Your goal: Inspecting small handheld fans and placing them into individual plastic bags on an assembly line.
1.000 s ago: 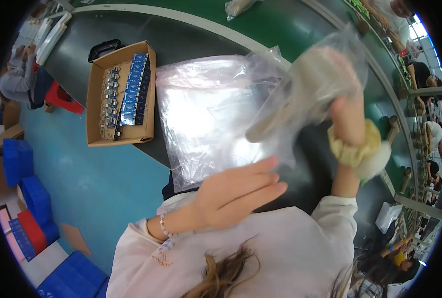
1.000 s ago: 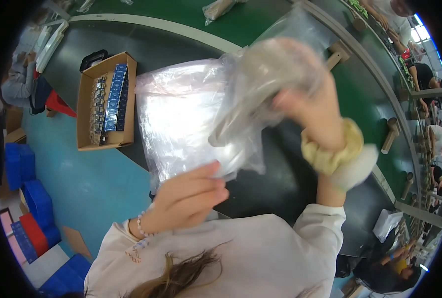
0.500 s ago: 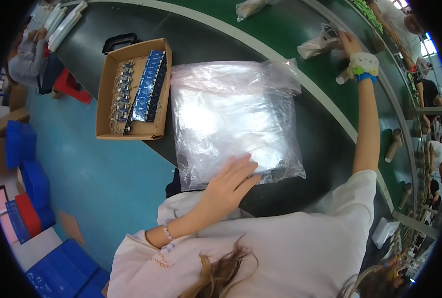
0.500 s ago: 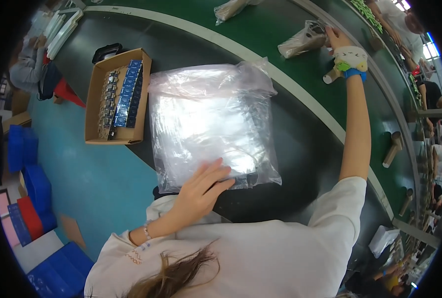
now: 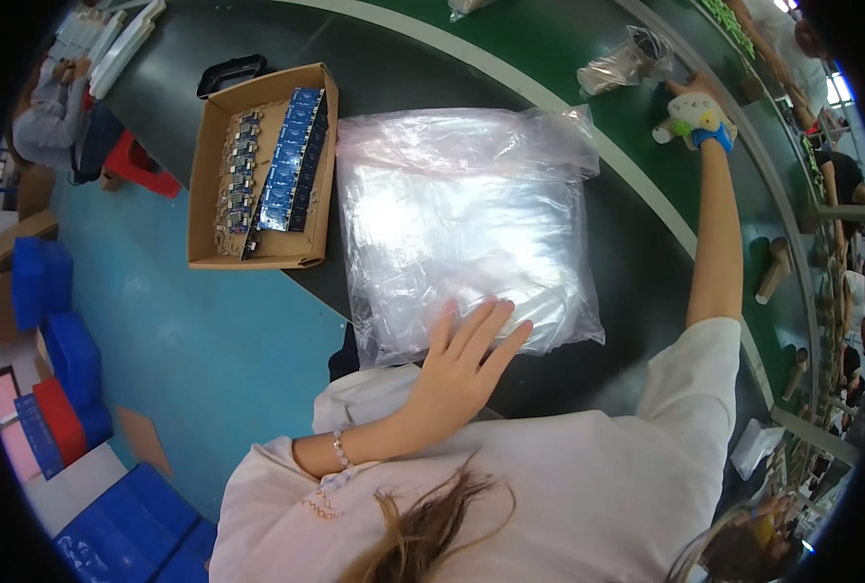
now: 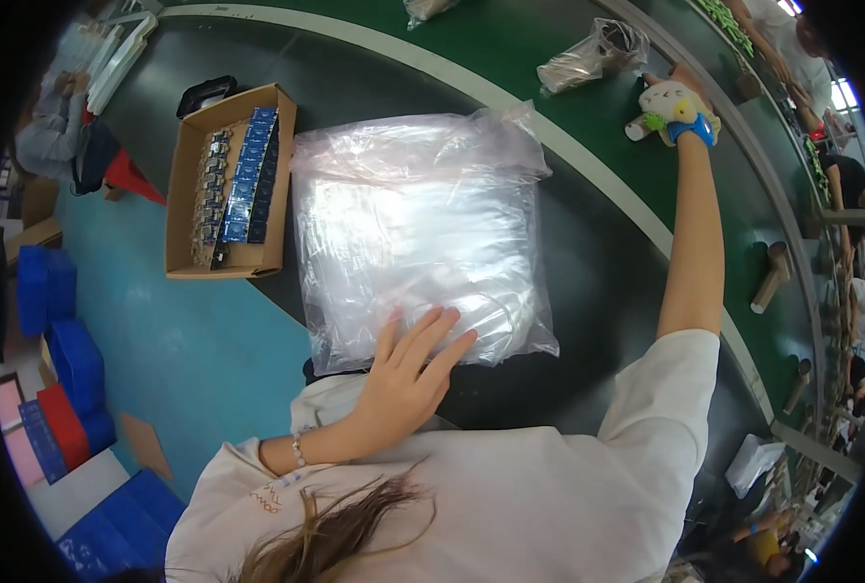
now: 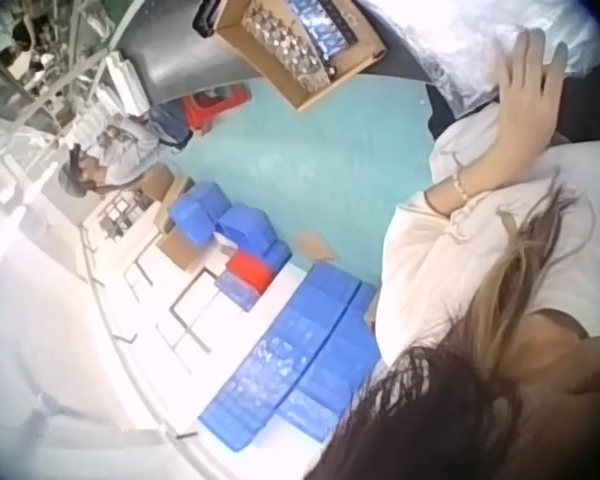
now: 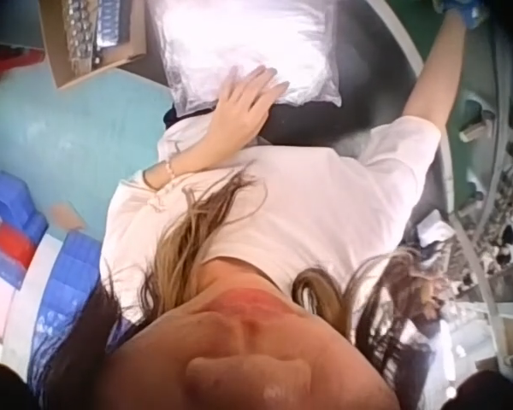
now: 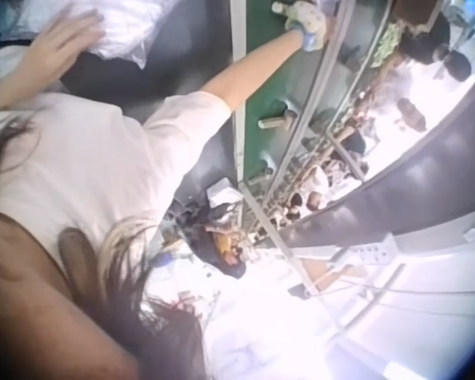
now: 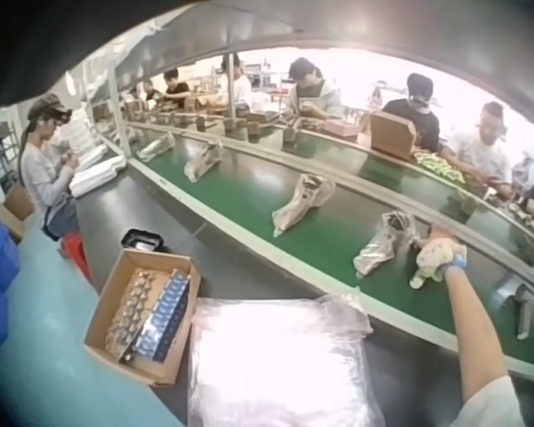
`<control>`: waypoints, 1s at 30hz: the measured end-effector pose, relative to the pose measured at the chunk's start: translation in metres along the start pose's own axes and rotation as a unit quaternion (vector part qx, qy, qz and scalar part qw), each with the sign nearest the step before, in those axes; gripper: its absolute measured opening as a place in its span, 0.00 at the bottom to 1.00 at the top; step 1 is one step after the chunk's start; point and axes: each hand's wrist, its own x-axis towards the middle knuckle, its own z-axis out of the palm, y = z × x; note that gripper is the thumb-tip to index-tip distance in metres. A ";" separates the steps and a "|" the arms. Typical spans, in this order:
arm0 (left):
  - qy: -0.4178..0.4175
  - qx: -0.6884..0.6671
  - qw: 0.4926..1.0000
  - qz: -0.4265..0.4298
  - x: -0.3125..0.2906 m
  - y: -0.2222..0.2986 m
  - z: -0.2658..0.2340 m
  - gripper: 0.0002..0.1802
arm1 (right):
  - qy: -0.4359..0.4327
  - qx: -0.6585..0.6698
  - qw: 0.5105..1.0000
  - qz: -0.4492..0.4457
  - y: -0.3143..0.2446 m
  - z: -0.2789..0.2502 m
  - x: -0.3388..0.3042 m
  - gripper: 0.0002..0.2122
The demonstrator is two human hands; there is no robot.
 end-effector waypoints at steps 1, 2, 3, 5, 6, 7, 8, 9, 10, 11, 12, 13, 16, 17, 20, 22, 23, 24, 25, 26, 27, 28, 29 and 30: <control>0.012 -0.031 0.999 -0.004 0.000 0.001 0.000 0.27 | -0.001 -0.002 1.000 0.000 -0.001 -0.003 -0.001 0.27; 0.023 -0.061 0.998 -0.008 0.000 0.001 0.000 0.27 | 0.008 0.019 1.000 0.023 -0.001 -0.006 -0.003 0.27; 0.023 -0.063 0.998 -0.008 -0.002 0.000 0.000 0.27 | 0.018 0.041 0.998 0.046 -0.002 -0.007 -0.005 0.27; 0.009 -0.058 0.998 0.018 -0.004 -0.003 -0.002 0.25 | 0.063 0.103 0.991 0.053 0.001 -0.007 -0.014 0.27; 0.009 -0.060 0.998 0.018 -0.007 -0.005 -0.001 0.25 | 0.108 0.168 0.978 0.059 -0.001 -0.011 -0.022 0.27; 0.008 -0.049 0.998 0.039 -0.010 -0.008 0.001 0.25 | 0.108 0.166 0.978 0.059 -0.003 -0.015 -0.028 0.27; 0.007 -0.039 0.997 0.062 -0.012 -0.010 0.003 0.25 | 0.169 0.171 0.968 0.070 -0.006 -0.020 -0.035 0.27; 0.006 -0.042 0.997 0.065 -0.011 -0.009 0.002 0.25 | 0.231 0.175 0.954 0.081 -0.011 -0.028 -0.043 0.27; 0.005 -0.036 0.997 0.062 -0.011 -0.008 0.000 0.24 | 0.229 0.178 0.954 0.079 -0.020 -0.031 -0.048 0.27; 0.003 -0.031 0.998 0.060 -0.010 -0.006 -0.001 0.24 | 0.294 0.172 0.940 0.005 -0.028 -0.034 -0.053 0.26; 0.004 -0.031 0.998 0.059 -0.011 -0.004 -0.003 0.24 | 0.359 0.162 0.916 -0.070 -0.036 -0.043 -0.061 0.25; 0.000 -0.026 0.998 0.055 -0.010 -0.002 -0.003 0.24 | 0.359 0.161 0.917 -0.070 -0.045 -0.052 -0.071 0.25; 0.005 -0.031 0.999 0.029 -0.009 0.003 -0.002 0.25 | 0.420 0.145 0.877 -0.185 -0.066 -0.074 -0.099 0.26; 0.012 -0.044 0.999 0.008 -0.008 0.005 0.000 0.26 | 0.420 0.142 0.877 -0.183 -0.067 -0.081 -0.108 0.26; 0.034 -0.019 0.999 -0.014 -0.004 0.005 0.003 0.24 | 0.372 0.110 0.883 -0.265 -0.075 -0.104 -0.131 0.28; 0.031 0.000 1.000 -0.005 -0.007 0.000 0.004 0.23 | 0.331 0.090 0.895 -0.286 -0.080 -0.126 -0.148 0.27; 0.029 0.017 0.999 0.004 -0.008 -0.002 0.005 0.22 | 0.290 0.069 0.904 -0.307 -0.084 -0.134 -0.152 0.27; 0.027 0.019 0.999 0.006 -0.010 -0.002 0.004 0.22 | 0.255 0.108 0.898 -0.341 -0.087 -0.139 -0.154 0.26; 0.033 0.010 0.999 0.006 -0.011 -0.002 0.003 0.22 | 0.241 0.109 0.902 -0.341 -0.093 -0.139 -0.160 0.25; 0.038 0.001 0.999 0.005 -0.012 -0.002 0.002 0.21 | 0.228 0.110 0.905 -0.341 -0.102 -0.139 -0.168 0.25; 0.038 0.003 0.999 0.004 -0.013 -0.001 -0.001 0.21 | 0.240 0.097 0.904 -0.341 -0.111 -0.139 -0.173 0.23; 0.018 0.014 1.000 0.001 -0.012 0.001 -0.008 0.20 | 0.240 0.098 0.904 -0.339 -0.117 -0.138 -0.179 0.23; -0.001 0.024 1.000 -0.003 -0.011 0.002 -0.011 0.20 | 0.219 0.102 0.921 -0.305 -0.121 -0.136 -0.185 0.23; -0.001 0.026 1.000 -0.004 -0.013 0.001 -0.013 0.20 | 0.198 0.106 0.936 -0.272 -0.126 -0.135 -0.189 0.23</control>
